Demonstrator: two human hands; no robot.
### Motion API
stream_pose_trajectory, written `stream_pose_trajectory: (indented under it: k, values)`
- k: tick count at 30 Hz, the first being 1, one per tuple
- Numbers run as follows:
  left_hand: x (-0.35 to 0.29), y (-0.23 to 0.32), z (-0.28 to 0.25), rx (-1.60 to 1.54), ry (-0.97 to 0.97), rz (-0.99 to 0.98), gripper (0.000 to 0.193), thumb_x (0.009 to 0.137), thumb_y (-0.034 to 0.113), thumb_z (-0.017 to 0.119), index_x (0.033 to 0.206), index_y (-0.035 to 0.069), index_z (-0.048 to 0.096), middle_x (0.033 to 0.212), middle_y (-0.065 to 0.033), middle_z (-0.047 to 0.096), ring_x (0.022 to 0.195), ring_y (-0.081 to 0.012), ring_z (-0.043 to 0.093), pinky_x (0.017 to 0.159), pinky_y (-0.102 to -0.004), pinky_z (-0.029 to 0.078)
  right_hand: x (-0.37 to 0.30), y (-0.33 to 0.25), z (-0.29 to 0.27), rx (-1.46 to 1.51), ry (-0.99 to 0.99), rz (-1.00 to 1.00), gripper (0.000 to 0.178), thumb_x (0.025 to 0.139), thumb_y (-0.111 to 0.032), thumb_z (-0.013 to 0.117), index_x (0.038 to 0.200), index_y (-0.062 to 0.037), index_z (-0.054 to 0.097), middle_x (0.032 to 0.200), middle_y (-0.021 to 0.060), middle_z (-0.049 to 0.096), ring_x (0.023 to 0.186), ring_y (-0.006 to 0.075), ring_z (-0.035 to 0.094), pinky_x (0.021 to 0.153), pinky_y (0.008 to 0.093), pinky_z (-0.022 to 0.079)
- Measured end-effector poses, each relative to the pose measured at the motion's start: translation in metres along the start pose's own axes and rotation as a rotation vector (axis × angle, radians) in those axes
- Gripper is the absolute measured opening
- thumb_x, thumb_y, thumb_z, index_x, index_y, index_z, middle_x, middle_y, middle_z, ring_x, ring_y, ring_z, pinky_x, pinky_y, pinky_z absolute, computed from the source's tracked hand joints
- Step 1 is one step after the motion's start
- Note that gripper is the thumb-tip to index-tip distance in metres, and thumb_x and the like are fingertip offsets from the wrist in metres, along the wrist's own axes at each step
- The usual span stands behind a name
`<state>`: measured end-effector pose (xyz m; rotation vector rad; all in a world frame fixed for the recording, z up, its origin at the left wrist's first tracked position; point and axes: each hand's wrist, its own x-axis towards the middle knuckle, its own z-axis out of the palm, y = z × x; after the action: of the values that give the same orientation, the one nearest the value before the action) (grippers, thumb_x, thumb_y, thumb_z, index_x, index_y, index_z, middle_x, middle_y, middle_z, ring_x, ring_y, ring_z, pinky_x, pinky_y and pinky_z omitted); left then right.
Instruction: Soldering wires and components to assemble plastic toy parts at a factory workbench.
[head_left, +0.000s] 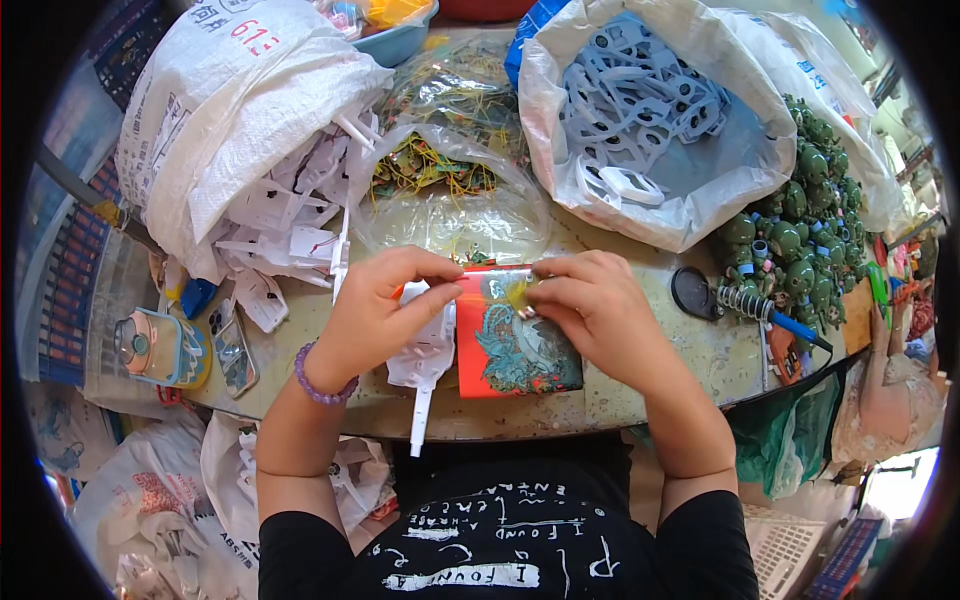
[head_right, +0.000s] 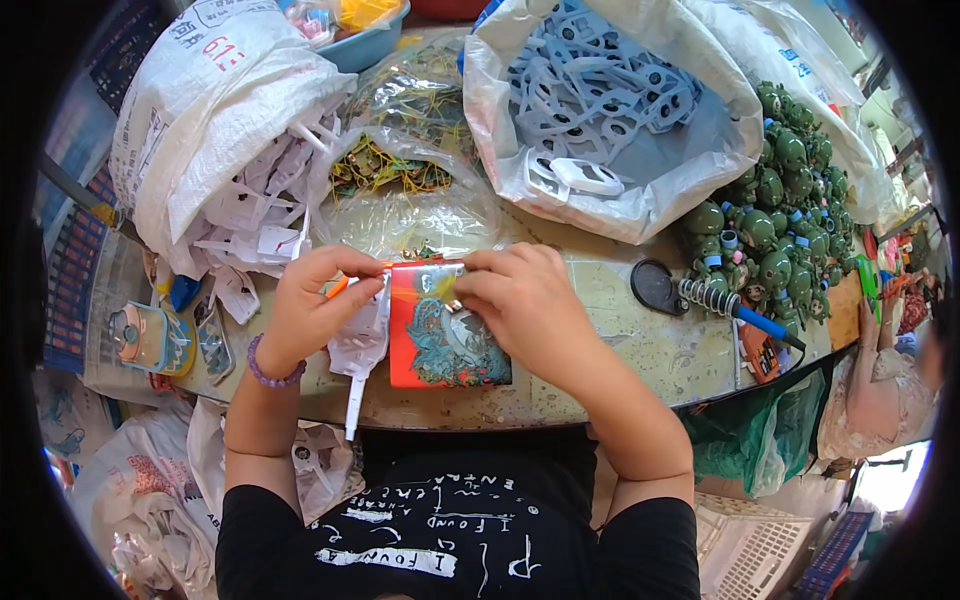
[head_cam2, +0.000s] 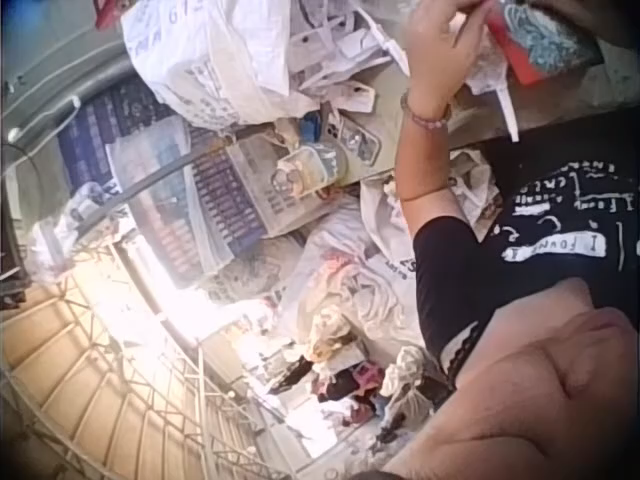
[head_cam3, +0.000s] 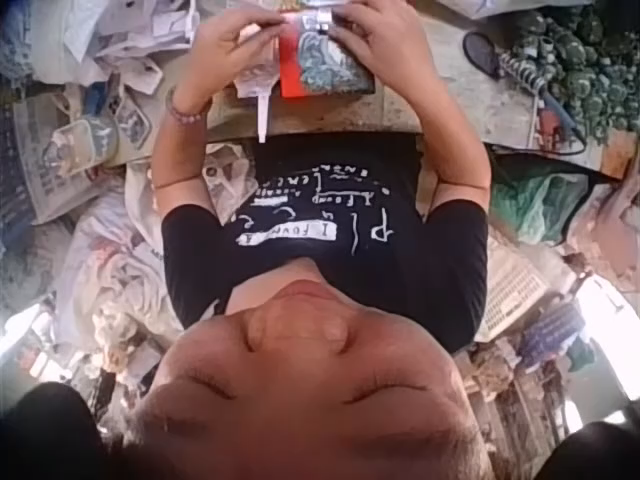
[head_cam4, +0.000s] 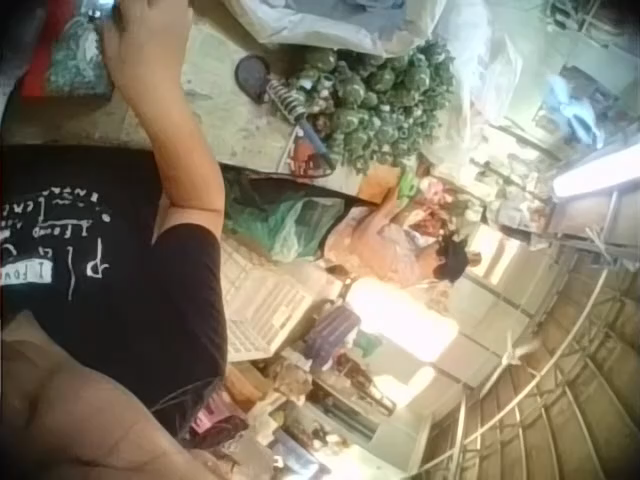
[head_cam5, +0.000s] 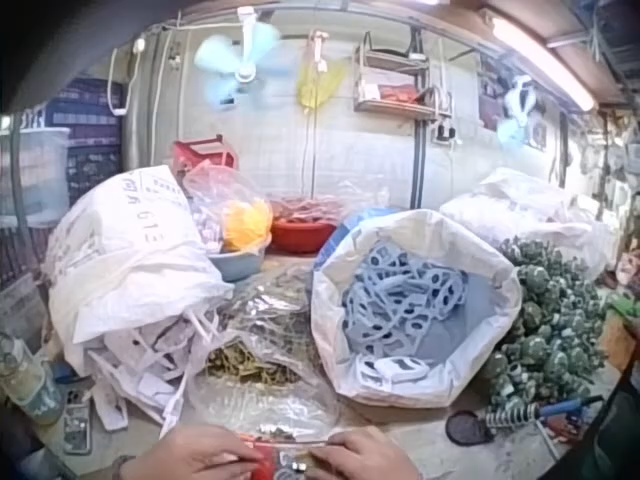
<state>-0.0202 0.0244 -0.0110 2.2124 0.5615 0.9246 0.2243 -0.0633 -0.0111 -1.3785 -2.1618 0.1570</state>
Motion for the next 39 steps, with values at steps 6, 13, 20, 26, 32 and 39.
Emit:
stream_pose_trajectory:
  k: [6, 13, 20, 26, 32, 39]
  values:
    - [-0.013, -0.008, 0.004, -0.268, 0.069, -0.277, 0.012, 0.083, -0.001, 0.067, 0.094, -0.001, 0.065, 0.092, -0.0059, 0.067, 0.084, -0.0111, 0.061, 0.076, -0.0249, 0.048, 0.001, 0.006, -0.014, 0.223, 0.089, 0.053, 0.021, 0.079, 0.005, 0.061, 0.095, -0.0059, 0.067, 0.105, 0.0108, 0.064, 0.101, 0.0292, 0.058, 0.086, 0.0382, 0.046]
    - [-0.014, -0.009, 0.006, -0.160, 0.056, -0.176, 0.010, 0.081, -0.001, 0.068, 0.091, 0.000, 0.068, 0.089, -0.0079, 0.068, 0.082, -0.0142, 0.062, 0.074, -0.0266, 0.048, 0.009, -0.027, 0.002, -0.163, 0.099, 0.102, 0.040, 0.070, -0.035, 0.078, 0.091, -0.0037, 0.064, 0.081, 0.0101, 0.058, 0.078, 0.0289, 0.054, 0.070, 0.0385, 0.042]
    - [-0.014, -0.005, 0.008, -0.157, 0.055, -0.162, 0.011, 0.080, 0.000, 0.067, 0.091, 0.001, 0.069, 0.088, -0.0086, 0.069, 0.080, -0.0155, 0.064, 0.072, -0.0267, 0.048, 0.014, -0.009, -0.013, -0.040, -0.158, -0.140, 0.025, 0.074, -0.007, 0.068, 0.099, -0.0092, 0.066, 0.103, 0.0078, 0.064, 0.101, 0.0294, 0.057, 0.093, 0.0427, 0.040]
    - [-0.014, -0.007, 0.011, -0.117, 0.083, -0.107, 0.011, 0.080, 0.001, 0.067, 0.091, 0.002, 0.069, 0.088, -0.0079, 0.069, 0.078, -0.0150, 0.063, 0.067, -0.0262, 0.047, 0.007, -0.013, -0.009, 0.135, -0.032, -0.044, 0.025, 0.074, -0.010, 0.072, 0.098, -0.0073, 0.066, 0.106, 0.0075, 0.063, 0.103, 0.0297, 0.056, 0.094, 0.0432, 0.040]
    - [-0.015, -0.001, 0.011, -0.130, 0.118, -0.175, 0.012, 0.080, 0.001, 0.063, 0.092, 0.001, 0.066, 0.085, -0.0066, 0.068, 0.073, -0.0115, 0.062, 0.064, -0.0253, 0.047, 0.004, -0.017, 0.001, 0.095, -0.078, -0.040, 0.035, 0.072, -0.023, 0.077, 0.102, -0.0068, 0.066, 0.108, 0.0070, 0.063, 0.104, 0.0301, 0.056, 0.097, 0.0448, 0.039]
    - [-0.017, -0.004, 0.017, -0.197, 0.136, -0.140, 0.012, 0.083, -0.001, 0.059, 0.095, 0.002, 0.061, 0.087, -0.0042, 0.068, 0.072, -0.0070, 0.058, 0.063, -0.0214, 0.044, 0.005, -0.016, 0.008, 0.119, -0.065, -0.009, 0.037, 0.075, -0.020, 0.075, 0.108, -0.0081, 0.064, 0.118, 0.0077, 0.062, 0.115, 0.0286, 0.055, 0.105, 0.0507, 0.033]
